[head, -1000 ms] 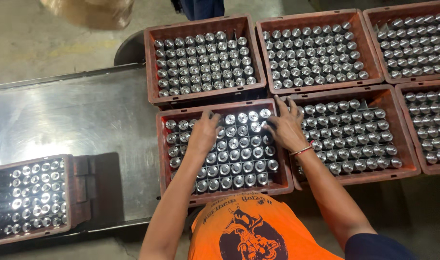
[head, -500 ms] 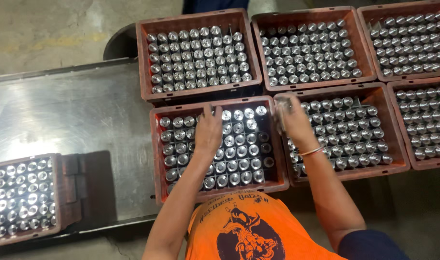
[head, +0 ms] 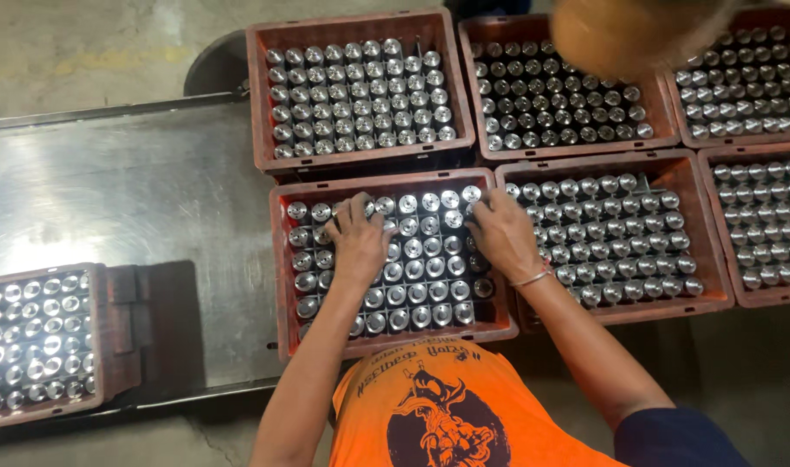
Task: The person arranges small silver caps into a brown crate on a conveyor belt. They use both hands to pick up caps from a nearby container and place them into the crate, filling empty slots. The person occasionally uses a small brush to sweep the caps into place.
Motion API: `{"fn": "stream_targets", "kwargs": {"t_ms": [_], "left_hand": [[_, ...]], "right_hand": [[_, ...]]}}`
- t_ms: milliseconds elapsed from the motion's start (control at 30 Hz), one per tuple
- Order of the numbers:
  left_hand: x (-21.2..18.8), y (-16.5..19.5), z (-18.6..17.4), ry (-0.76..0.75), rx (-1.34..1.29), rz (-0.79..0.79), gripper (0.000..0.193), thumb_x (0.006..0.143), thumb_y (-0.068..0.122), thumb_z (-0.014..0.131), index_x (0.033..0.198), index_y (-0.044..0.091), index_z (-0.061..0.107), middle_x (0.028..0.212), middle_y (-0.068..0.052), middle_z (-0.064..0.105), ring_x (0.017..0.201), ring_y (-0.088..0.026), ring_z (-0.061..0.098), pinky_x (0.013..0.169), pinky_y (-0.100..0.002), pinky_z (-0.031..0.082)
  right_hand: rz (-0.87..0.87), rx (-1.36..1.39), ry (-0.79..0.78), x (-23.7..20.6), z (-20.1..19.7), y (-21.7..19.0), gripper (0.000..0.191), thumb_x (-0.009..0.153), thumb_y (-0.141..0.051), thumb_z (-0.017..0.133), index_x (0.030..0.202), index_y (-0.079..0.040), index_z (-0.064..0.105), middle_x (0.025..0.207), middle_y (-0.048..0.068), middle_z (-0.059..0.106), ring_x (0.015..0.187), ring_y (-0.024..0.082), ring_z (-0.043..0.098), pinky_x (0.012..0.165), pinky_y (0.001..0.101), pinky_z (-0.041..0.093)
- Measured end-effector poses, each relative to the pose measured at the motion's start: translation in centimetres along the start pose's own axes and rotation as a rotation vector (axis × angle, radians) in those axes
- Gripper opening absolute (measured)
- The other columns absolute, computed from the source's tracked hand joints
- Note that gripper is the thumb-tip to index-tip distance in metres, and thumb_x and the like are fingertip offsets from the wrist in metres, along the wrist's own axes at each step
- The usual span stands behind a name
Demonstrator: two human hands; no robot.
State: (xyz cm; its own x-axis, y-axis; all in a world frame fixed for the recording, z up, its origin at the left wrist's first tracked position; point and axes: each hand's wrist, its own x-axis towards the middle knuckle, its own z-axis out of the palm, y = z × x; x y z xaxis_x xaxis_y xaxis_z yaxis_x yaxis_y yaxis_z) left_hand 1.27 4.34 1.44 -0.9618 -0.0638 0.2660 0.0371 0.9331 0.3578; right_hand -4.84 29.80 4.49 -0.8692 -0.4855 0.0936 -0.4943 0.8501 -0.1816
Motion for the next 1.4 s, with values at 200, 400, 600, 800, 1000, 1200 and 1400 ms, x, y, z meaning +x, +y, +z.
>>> {"fn": "stream_targets", "kwargs": {"t_ms": [200,400,600,800,1000,1200,1400], "left_hand": [[1.0,-3.0,-2.6,0.086,-0.221,-0.213,0.021,0.105,0.027,0.068,0.098,0.008,0.075,0.142,-0.007,0.057,0.136,-0.032,0.049,0.111,-0.066,0.038],[-0.3,0.4,-2.4,-0.152,-0.037,-0.044,0.029,0.077,0.034,0.08,0.086,0.006,0.078,0.14,-0.019,0.045,0.132,-0.041,0.035,0.098,-0.075,0.028],[-1.7,2.5,0.6,0.002,0.04,-0.069,0.03,0.086,0.028,0.076,0.1,0.002,0.074,0.146,-0.018,0.043,0.137,-0.039,0.036,0.098,-0.07,0.032],[-1.6,2.3,1.6,-0.074,-0.024,-0.143,0.021,0.088,0.023,0.073,0.093,0.003,0.074,0.148,-0.016,0.043,0.14,-0.036,0.034,0.1,-0.073,0.029],[-1.1,0.1,-0.7,0.139,-0.499,-0.261,0.026,0.109,0.027,0.053,0.101,0.007,0.067,0.135,-0.014,0.061,0.125,-0.032,0.059,0.108,-0.057,0.049],[0.1,0.6,-3.6,-0.155,-1.922,-0.658,0.058,0.099,0.054,0.03,0.126,0.005,0.042,0.11,-0.024,0.068,0.093,-0.031,0.077,0.073,-0.045,0.066],[-1.0,2.9,-4.4,-0.166,-0.349,-0.223,0.05,0.095,0.021,0.067,0.13,-0.001,0.039,0.104,-0.029,0.064,0.082,-0.048,0.068,0.07,-0.053,0.056]], "right_hand": [[0.108,-0.031,-0.051,-2.7,-0.9,0.0,0.036,0.08,-0.042,0.081,0.094,-0.009,0.078,0.155,0.023,0.037,0.139,0.054,0.027,0.101,0.0695,0.036],[0.115,0.016,-0.093,-3.2,-0.5,0.1,0.029,0.082,-0.039,0.078,0.098,-0.014,0.081,0.163,0.021,0.026,0.147,0.055,0.016,0.109,0.0728,0.024],[0.092,0.364,0.136,-5.1,-3.0,3.2,0.03,0.089,-0.039,0.073,0.105,-0.014,0.079,0.156,0.015,0.046,0.143,0.043,0.038,0.113,0.0625,0.036],[0.231,1.724,0.142,-6.0,-4.2,3.8,0.038,0.105,-0.041,0.065,0.123,-0.007,0.064,0.129,0.017,0.068,0.116,0.03,0.066,0.101,0.0448,0.056],[0.291,0.735,-0.003,-5.2,-3.9,0.7,0.044,0.095,-0.034,0.07,0.128,-0.009,0.055,0.099,0.021,0.07,0.075,0.033,0.07,0.06,0.0389,0.057],[0.03,0.014,-0.038,-4.9,-3.7,-1.2,0.028,0.087,-0.024,0.077,0.108,-0.008,0.066,0.1,0.015,0.058,0.063,0.029,0.066,0.051,0.0406,0.054],[-0.088,0.062,0.07,-4.5,-2.8,-2.3,0.025,0.076,-0.02,0.082,0.092,-0.009,0.067,0.096,0.012,0.058,0.074,0.034,0.065,0.058,0.0457,0.052]]}}
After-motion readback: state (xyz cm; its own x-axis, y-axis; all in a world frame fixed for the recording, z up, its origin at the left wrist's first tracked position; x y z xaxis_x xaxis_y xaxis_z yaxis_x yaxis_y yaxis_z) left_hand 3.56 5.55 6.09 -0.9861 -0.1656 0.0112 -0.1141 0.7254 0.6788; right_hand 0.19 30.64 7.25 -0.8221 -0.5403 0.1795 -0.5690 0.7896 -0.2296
